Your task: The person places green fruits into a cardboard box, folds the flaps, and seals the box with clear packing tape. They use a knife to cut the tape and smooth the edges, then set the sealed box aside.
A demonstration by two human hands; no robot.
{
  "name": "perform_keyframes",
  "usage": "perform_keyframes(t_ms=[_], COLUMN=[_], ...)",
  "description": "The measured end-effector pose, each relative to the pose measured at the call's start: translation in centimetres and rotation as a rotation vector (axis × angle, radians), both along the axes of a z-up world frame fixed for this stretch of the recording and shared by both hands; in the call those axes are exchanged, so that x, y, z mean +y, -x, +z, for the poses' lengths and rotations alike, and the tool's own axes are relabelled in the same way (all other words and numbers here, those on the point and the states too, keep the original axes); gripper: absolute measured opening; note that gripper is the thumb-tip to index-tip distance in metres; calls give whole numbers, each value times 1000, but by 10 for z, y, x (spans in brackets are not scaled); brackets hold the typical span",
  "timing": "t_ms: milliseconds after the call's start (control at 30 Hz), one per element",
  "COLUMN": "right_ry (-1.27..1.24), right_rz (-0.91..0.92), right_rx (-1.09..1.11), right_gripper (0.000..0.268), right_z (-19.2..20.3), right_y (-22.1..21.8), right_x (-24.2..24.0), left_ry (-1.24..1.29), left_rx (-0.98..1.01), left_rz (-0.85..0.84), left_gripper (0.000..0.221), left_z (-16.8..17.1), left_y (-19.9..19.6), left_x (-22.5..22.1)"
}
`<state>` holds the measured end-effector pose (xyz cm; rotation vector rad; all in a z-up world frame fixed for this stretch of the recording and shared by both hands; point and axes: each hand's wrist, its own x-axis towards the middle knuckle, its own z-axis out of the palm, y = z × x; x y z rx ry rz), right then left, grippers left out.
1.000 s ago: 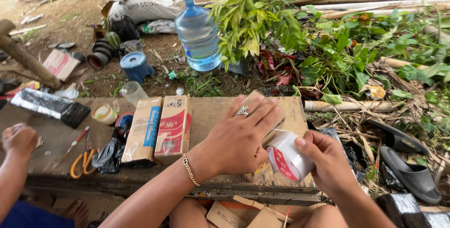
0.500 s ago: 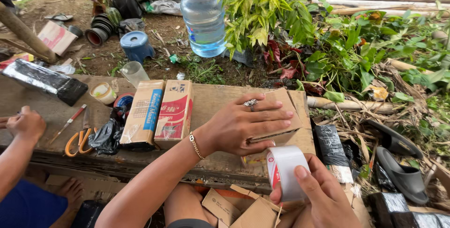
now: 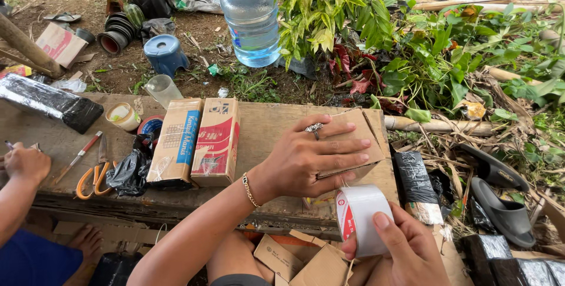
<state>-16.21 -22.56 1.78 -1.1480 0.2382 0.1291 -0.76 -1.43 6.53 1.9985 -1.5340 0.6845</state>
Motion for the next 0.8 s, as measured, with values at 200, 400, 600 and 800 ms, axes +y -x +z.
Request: perform_keyframes(t_ms=[200,400,600,800], right_ry=[-60,-21,138,9], right_rz=[-40,-81,-135,-108], right_rx=[-14,-129,-41,11], right_gripper=[46,44,45,43], right_z=[4,-16,-17,-22], right_y=[4,-3,-6,-3], right_x=[-1,8,13,16], left_ry=[-5,-79,-142,-263], left_rx=[-65,-107,-26,-52], left_rz=[14,45,43,-26], left_gripper=[33,39,48,70], left_z=[-3,-4,1,14], left_y=[2,-2,-14,-27], left_x=[-2,-3,5,18])
